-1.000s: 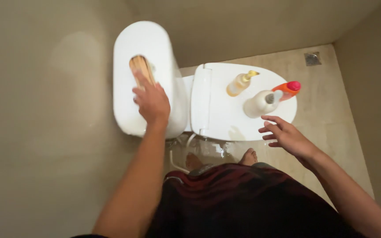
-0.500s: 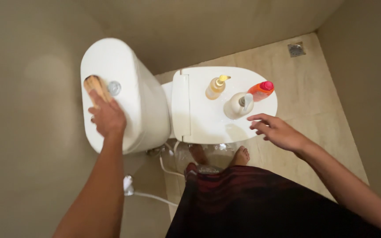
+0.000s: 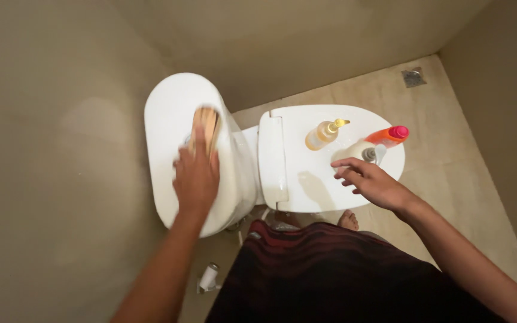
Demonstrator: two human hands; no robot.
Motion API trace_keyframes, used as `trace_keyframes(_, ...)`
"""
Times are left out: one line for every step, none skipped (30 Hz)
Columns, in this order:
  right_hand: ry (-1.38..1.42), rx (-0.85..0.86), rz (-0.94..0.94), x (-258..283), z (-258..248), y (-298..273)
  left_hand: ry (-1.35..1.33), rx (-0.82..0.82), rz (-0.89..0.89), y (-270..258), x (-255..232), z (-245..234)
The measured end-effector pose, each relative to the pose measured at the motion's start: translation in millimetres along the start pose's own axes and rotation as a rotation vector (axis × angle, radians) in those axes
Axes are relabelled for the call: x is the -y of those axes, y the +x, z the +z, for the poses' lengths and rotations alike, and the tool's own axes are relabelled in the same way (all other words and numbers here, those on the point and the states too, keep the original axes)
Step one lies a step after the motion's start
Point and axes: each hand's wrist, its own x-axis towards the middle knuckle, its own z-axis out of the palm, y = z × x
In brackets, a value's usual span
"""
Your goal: Scrubbing the exterior and lid of a toilet and a shower fixture with a brush.
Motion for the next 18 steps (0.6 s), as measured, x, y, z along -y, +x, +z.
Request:
trace_keyframes(-0.004,-0.002,-0.021,2,1,1,0.033,-0.014,0.039,26,-1,6)
trace_keyframes(-0.008,-0.004,-0.042,4,1,2,0.066,-0.029,0.078,52,-3,13)
trace_keyframes(-0.002,-0.019,-0.030,7,5,-2,0.058,-0.021,0.094,83,6,19)
trace_keyframes(0.001,-0.030,-0.030,11,7,-5,0.077,0.034,-0.020,115,14,26)
trace_keyframes(-0.001,-0.047,-0.036,18,6,-7,0.091,0.082,-0.133,152,18,32)
trace_keyframes(0.001,-0.068,-0.031,15,2,-7,0.080,0.082,-0.116,174,31,47)
trace_keyframes(-0.005,-0.079,-0.017,11,2,-9,0.062,0.053,-0.186,190,47,62)
trace_keyframes(-0.011,-0.090,-0.002,6,2,-11,0.044,0.024,-0.257,205,64,78)
trace_keyframes(-0.010,-0.083,0.001,2,4,-14,0.049,0.028,-0.262,194,71,75)
trace_keyframes(-0.008,-0.081,0.027,-2,7,-17,0.058,0.036,-0.192,187,69,72)
trace_keyframes(-0.011,-0.078,0.043,-3,7,-16,0.066,0.034,-0.128,183,64,67)
trace_keyframes(-0.015,-0.069,0.034,-1,9,-14,0.074,0.032,-0.064,158,46,49)
trace_keyframes(-0.017,-0.066,0.047,0,11,-13,0.082,0.031,0.002,125,23,36)
trace_keyframes(-0.019,-0.064,0.060,1,12,-12,0.090,0.031,0.067,86,-5,25)
trace_keyframes(-0.019,-0.059,0.057,5,15,-9,0.094,0.029,0.063,81,0,16)
trace_keyframes(-0.025,-0.051,0.043,9,16,-7,0.074,0.094,0.081,76,4,7)
trace_keyframes(-0.031,-0.052,0.033,10,16,-8,0.049,0.160,0.105,69,5,0)
trace_keyframes(-0.031,-0.055,0.033,13,16,-7,0.047,0.158,0.107,91,23,10)
